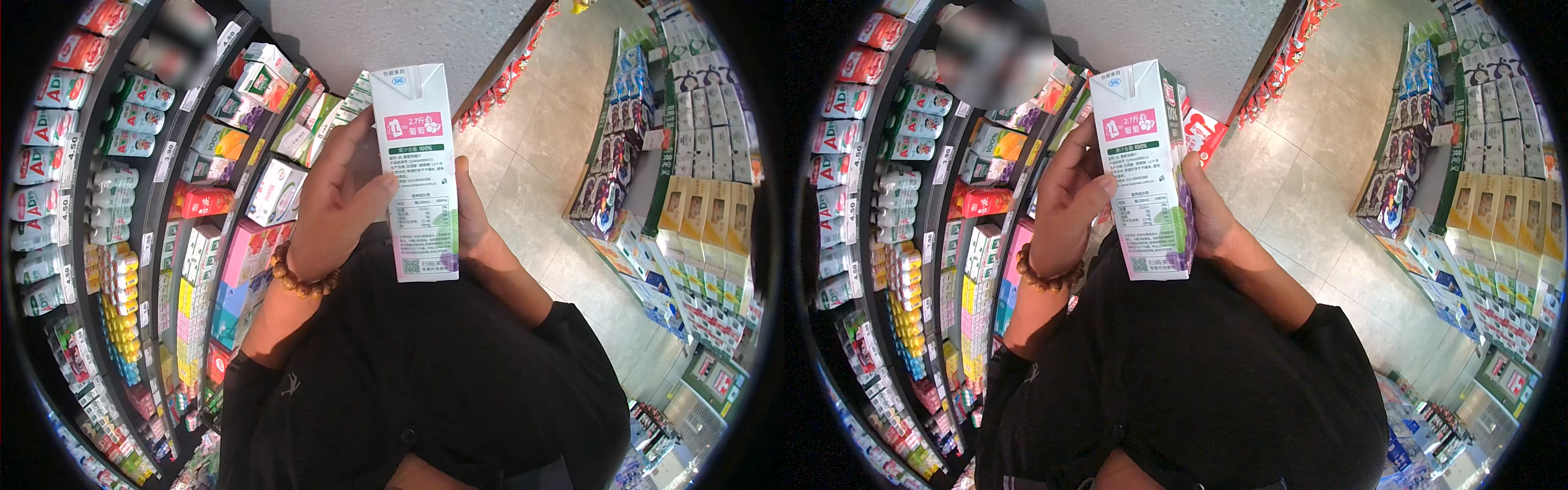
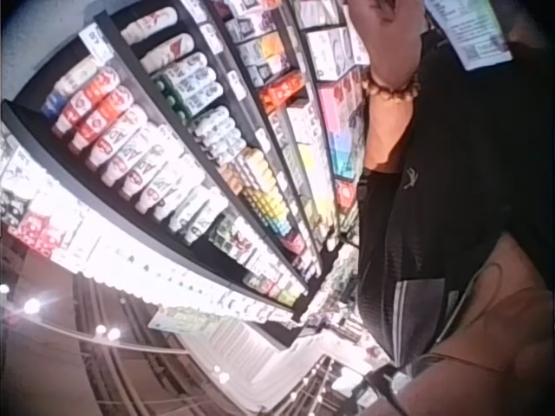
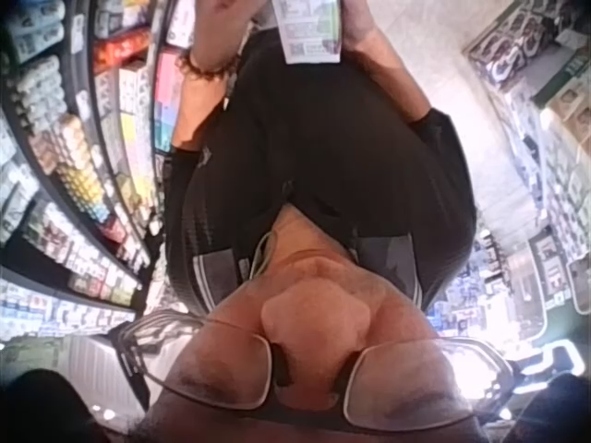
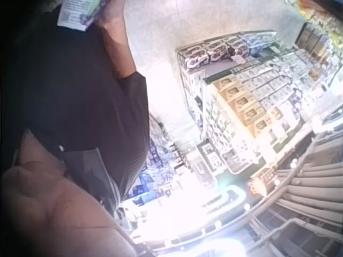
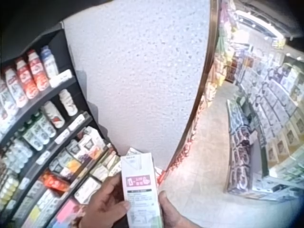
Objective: Checking and organizing juice cartons on a supermarket shelf.
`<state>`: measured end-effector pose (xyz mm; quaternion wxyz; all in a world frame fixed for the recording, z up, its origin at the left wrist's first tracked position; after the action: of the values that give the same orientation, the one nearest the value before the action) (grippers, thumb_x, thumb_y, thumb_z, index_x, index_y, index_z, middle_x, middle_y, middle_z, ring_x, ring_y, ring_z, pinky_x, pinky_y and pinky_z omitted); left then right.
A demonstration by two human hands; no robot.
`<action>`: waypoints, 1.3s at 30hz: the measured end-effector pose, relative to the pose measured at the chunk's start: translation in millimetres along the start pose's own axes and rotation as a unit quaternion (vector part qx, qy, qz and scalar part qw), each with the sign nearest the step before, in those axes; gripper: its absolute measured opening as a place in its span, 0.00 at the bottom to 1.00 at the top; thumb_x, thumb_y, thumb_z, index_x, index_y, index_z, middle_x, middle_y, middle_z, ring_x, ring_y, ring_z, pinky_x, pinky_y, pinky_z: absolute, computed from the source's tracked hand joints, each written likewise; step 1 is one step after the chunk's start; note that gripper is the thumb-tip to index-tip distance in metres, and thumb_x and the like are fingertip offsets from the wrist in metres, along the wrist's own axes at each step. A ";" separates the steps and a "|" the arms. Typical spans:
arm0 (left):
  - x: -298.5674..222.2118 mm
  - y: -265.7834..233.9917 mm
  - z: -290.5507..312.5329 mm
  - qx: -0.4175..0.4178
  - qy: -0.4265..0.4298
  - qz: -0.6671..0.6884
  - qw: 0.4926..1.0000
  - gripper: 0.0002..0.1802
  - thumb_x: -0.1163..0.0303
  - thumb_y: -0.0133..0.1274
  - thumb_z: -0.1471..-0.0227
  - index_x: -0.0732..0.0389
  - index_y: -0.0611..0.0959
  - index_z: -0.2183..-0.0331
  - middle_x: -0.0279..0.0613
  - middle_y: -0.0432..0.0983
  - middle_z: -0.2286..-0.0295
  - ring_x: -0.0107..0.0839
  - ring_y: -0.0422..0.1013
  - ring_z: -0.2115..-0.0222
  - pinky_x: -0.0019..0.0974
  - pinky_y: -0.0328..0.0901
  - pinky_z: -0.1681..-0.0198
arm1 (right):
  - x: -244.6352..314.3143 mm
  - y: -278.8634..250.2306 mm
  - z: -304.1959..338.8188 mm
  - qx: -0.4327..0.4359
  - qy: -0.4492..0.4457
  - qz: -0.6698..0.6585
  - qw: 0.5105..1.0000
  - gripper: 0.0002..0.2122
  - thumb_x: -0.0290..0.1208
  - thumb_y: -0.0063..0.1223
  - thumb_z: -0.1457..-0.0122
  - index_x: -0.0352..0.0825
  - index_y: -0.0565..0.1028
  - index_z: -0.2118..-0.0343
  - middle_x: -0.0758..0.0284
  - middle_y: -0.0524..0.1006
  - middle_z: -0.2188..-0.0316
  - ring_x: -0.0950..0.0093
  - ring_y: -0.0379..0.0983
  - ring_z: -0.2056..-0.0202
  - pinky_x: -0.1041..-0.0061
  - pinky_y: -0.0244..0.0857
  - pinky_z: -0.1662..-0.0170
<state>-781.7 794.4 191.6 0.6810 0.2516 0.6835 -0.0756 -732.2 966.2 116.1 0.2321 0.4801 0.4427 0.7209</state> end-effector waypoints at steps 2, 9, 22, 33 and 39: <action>2.4 -2.9 0.0 0.008 -0.012 -0.011 1.000 0.38 0.81 0.54 0.42 0.73 0.61 0.33 0.47 0.65 0.40 0.33 0.62 0.38 0.39 0.56 0.34 | 0.0 0.3 -0.1 -0.014 -0.003 0.008 1.000 0.43 0.72 0.25 0.34 0.37 0.59 0.31 0.58 0.73 0.41 0.64 0.76 0.45 0.58 0.74 0.45; 8.6 -8.2 -0.8 -0.027 0.003 0.031 0.999 0.30 0.75 0.54 0.38 0.71 0.67 0.38 0.45 0.75 0.46 0.31 0.71 0.46 0.36 0.63 0.40 | 5.4 6.9 -1.1 -0.036 -0.049 0.087 0.994 0.35 0.55 0.47 0.31 0.31 0.60 0.33 0.57 0.73 0.41 0.67 0.72 0.42 0.64 0.66 0.38; 20.9 -53.1 -12.5 -0.115 -0.055 0.053 0.990 0.30 0.69 0.48 0.34 0.67 0.62 0.35 0.45 0.74 0.49 0.31 0.73 0.52 0.37 0.68 0.48 | 6.0 5.5 -15.2 -0.108 -0.172 0.349 0.915 0.34 0.33 0.61 0.36 0.28 0.58 0.31 0.59 0.72 0.41 0.71 0.68 0.41 0.69 0.61 0.37; 5.9 -111.5 2.8 0.086 -0.218 -0.131 0.963 0.32 0.74 0.68 0.50 0.66 0.75 0.44 0.37 0.77 0.52 0.23 0.72 0.52 0.31 0.67 0.48 | 20.1 13.9 -15.9 -0.049 -0.112 0.663 0.739 0.45 0.42 0.74 0.50 0.38 0.62 0.30 0.52 0.73 0.40 0.55 0.71 0.39 0.63 0.66 0.38; 13.8 -118.8 14.5 0.065 -0.178 -0.064 0.980 0.33 0.77 0.68 0.52 0.65 0.77 0.44 0.35 0.78 0.52 0.25 0.72 0.51 0.33 0.66 0.45 | 21.9 13.1 -30.8 0.012 -0.077 0.690 0.720 0.43 0.42 0.74 0.51 0.41 0.64 0.31 0.54 0.75 0.45 0.53 0.73 0.44 0.61 0.68 0.42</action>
<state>-821.1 688.9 148.9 0.7678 0.2339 0.5593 -0.2073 -768.1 963.6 133.5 -0.3017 0.7092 -0.0222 0.6368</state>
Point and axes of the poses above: each hand's wrist, its own z-axis away from the middle knuckle, its own y-axis out of the palm, x = y × z, the point moved 1 cm from there along -z, towards the middle knuckle
